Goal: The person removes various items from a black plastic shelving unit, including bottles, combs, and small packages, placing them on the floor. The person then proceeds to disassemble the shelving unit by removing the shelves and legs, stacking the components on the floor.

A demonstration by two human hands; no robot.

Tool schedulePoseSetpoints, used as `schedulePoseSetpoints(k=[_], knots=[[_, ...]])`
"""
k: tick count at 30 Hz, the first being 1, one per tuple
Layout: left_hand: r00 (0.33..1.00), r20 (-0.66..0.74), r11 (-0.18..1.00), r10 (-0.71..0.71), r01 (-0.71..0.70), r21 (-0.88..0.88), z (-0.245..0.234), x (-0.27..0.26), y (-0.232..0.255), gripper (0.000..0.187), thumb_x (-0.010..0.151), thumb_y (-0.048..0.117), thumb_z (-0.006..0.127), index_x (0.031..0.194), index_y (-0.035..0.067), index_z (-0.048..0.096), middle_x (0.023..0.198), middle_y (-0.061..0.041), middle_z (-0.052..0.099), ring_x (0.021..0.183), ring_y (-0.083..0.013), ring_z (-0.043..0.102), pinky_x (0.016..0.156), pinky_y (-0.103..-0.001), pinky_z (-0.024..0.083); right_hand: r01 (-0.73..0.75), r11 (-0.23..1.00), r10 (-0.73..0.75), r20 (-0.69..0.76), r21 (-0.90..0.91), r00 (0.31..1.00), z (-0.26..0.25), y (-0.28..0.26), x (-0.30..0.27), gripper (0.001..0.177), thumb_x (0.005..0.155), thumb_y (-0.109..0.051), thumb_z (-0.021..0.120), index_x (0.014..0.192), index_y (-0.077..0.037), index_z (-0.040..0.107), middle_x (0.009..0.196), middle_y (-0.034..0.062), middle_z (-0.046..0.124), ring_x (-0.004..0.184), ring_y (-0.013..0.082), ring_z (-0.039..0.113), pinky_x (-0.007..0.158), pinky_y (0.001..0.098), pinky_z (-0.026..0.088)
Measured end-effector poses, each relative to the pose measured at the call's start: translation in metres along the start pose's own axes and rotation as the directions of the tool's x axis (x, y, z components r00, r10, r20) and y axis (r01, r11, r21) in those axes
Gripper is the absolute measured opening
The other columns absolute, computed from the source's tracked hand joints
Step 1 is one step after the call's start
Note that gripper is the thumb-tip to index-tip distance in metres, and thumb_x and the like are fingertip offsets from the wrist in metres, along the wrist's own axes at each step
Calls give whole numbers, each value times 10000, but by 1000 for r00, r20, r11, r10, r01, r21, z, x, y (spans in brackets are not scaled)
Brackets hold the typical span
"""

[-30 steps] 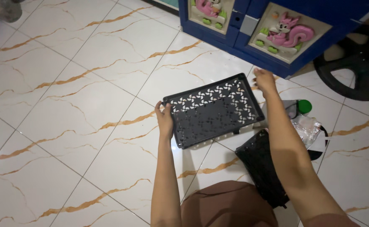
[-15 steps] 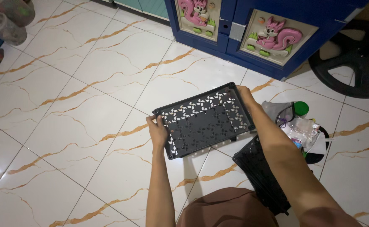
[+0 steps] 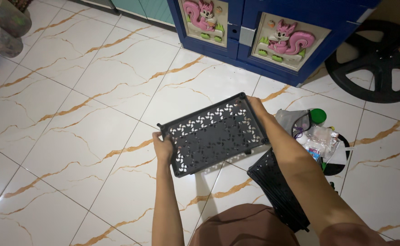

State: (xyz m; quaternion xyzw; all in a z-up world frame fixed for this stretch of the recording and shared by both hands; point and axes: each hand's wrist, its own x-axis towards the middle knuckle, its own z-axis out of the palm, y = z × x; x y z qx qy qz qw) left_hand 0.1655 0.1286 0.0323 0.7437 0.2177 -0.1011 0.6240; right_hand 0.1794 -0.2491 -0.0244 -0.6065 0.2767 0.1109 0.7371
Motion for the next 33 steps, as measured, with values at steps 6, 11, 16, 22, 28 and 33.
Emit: schedulePoseSetpoints(k=[6, 11, 16, 22, 28, 33], knots=[[973, -13, 971, 232, -232, -59, -1, 4, -11, 219, 1055, 44, 505, 1246, 72, 402, 870, -154, 632, 621, -162, 646, 445, -330, 576, -14, 997, 17, -30, 75, 999, -7, 19, 16, 311, 996, -308, 567, 988, -60, 754, 859, 44, 717, 700, 103, 658, 604, 249, 523], [988, 4, 983, 156, -155, -101, -1, 2, -1, 240, 1034, 46, 508, 1244, 78, 396, 823, -161, 661, 552, -201, 644, 421, -337, 536, -9, 991, 13, -33, 136, 999, -15, 34, 36, 275, 991, -270, 601, 1017, -42, 751, 893, 42, 745, 729, 100, 682, 624, 236, 524], [996, -55, 992, 74, -68, 107, 0, -10, 8, 221, 1028, 71, 515, 1222, 71, 409, 795, -154, 687, 537, -219, 673, 455, -355, 536, 294, 946, -293, 27, -135, 956, -24, 39, 31, 266, 985, -172, 573, 1102, -8, 746, 950, 83, 748, 753, 105, 675, 641, 241, 534], [998, -28, 986, 57, -52, 161, 1, -10, 11, 223, 1023, 85, 518, 1209, 65, 396, 787, -153, 685, 518, -237, 681, 479, -364, 509, 162, 980, -156, -61, 112, 986, -39, 19, 23, 299, 986, -207, 528, 1124, -25, 720, 961, 101, 743, 746, 118, 717, 682, 283, 616], [994, -53, 935, 101, -76, 346, 1, -13, 9, 257, 1033, 128, 529, 1269, 67, 447, 890, -215, 726, 682, -270, 730, 593, -365, 545, -131, 971, 126, 35, 201, 991, -35, 21, 46, 259, 1061, -162, 527, 1131, 32, 683, 871, 120, 716, 656, 178, 680, 562, 328, 591], [738, -41, 497, 674, -412, 764, 28, -12, 21, 569, 893, 115, 646, 1419, 12, 455, 1378, -259, 527, 1251, -376, 544, 1046, -545, 422, -105, 983, 91, 97, 150, 991, -34, 34, 41, 283, 992, -34, 521, 1227, -52, 677, 923, 102, 748, 702, 148, 711, 586, 297, 592]])
